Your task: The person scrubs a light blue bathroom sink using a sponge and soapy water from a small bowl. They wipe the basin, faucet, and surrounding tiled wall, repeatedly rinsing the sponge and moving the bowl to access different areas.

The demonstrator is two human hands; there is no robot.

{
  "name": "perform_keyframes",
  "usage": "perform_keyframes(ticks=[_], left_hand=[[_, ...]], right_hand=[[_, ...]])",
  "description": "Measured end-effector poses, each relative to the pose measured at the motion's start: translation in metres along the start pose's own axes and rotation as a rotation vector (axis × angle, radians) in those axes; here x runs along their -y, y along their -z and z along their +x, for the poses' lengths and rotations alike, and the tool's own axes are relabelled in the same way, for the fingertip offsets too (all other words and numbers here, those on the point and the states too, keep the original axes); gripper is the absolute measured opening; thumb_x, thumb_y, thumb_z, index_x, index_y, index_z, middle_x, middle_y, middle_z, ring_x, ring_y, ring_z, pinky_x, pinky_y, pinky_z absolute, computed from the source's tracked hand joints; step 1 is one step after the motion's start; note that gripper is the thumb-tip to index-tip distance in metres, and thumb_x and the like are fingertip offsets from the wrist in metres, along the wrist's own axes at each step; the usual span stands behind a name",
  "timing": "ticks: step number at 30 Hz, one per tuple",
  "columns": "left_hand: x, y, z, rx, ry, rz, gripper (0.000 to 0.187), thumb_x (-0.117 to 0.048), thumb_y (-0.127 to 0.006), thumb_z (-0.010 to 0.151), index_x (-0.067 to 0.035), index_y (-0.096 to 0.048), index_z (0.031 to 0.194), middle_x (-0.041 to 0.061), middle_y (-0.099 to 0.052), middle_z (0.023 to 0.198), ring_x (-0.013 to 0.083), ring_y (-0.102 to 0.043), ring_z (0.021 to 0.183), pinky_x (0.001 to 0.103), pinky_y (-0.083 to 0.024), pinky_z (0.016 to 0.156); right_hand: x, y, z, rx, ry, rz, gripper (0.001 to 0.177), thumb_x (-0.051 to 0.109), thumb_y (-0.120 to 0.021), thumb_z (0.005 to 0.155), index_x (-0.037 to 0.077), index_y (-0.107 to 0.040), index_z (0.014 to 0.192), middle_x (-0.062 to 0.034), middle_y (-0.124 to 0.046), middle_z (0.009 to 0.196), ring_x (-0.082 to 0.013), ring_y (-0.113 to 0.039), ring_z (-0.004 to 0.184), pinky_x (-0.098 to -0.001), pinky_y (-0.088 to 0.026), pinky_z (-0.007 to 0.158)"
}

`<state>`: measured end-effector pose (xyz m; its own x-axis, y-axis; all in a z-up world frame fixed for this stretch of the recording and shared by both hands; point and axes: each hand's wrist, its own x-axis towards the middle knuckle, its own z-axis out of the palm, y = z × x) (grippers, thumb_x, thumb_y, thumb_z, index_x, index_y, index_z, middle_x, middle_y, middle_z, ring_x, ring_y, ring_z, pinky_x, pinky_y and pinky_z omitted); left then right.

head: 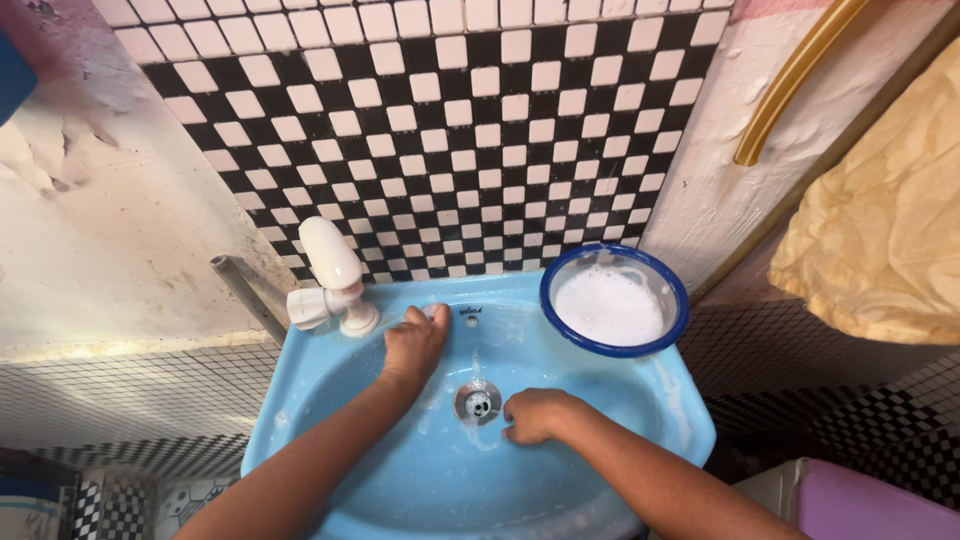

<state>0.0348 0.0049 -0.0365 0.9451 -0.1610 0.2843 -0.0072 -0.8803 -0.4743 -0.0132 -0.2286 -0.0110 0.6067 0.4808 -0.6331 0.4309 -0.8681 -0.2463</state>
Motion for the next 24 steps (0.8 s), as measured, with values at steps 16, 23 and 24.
perform_keyframes(ticks=[16,23,24], left_hand=[[0.029,-0.021,-0.035,-0.068,-0.249,0.065,0.045,-0.020,-0.063,0.086,-0.015,-0.050,0.129,0.011,-0.062,0.098,0.0158,-0.066,0.064,0.029,-0.048,0.046],[-0.045,0.016,0.010,-0.003,-0.403,-0.120,0.058,-0.021,-0.069,0.082,-0.011,-0.046,0.135,0.016,-0.059,0.109,0.0270,-0.069,0.080,0.038,-0.056,0.060],[-0.036,0.020,0.007,0.102,-0.453,-0.158,0.067,-0.021,-0.071,0.078,-0.010,-0.044,0.138,0.017,-0.058,0.113,0.0293,-0.070,0.085,0.041,-0.058,0.064]], right_hand=[[0.013,0.022,-0.012,-0.196,-0.012,-0.181,0.096,0.044,-0.064,0.093,0.010,-0.007,0.164,-0.0102,0.008,0.173,-0.0299,0.012,0.159,-0.0498,-0.003,0.127],[0.021,0.028,-0.021,-0.187,-0.085,-0.223,0.102,0.047,-0.063,0.095,0.001,-0.001,0.162,-0.0169,0.013,0.172,-0.0316,0.017,0.158,-0.0501,0.005,0.127],[0.022,0.029,-0.021,-0.182,-0.086,-0.229,0.102,0.047,-0.063,0.095,0.001,-0.001,0.163,-0.0171,0.013,0.172,-0.0315,0.016,0.158,-0.0498,0.005,0.127]])
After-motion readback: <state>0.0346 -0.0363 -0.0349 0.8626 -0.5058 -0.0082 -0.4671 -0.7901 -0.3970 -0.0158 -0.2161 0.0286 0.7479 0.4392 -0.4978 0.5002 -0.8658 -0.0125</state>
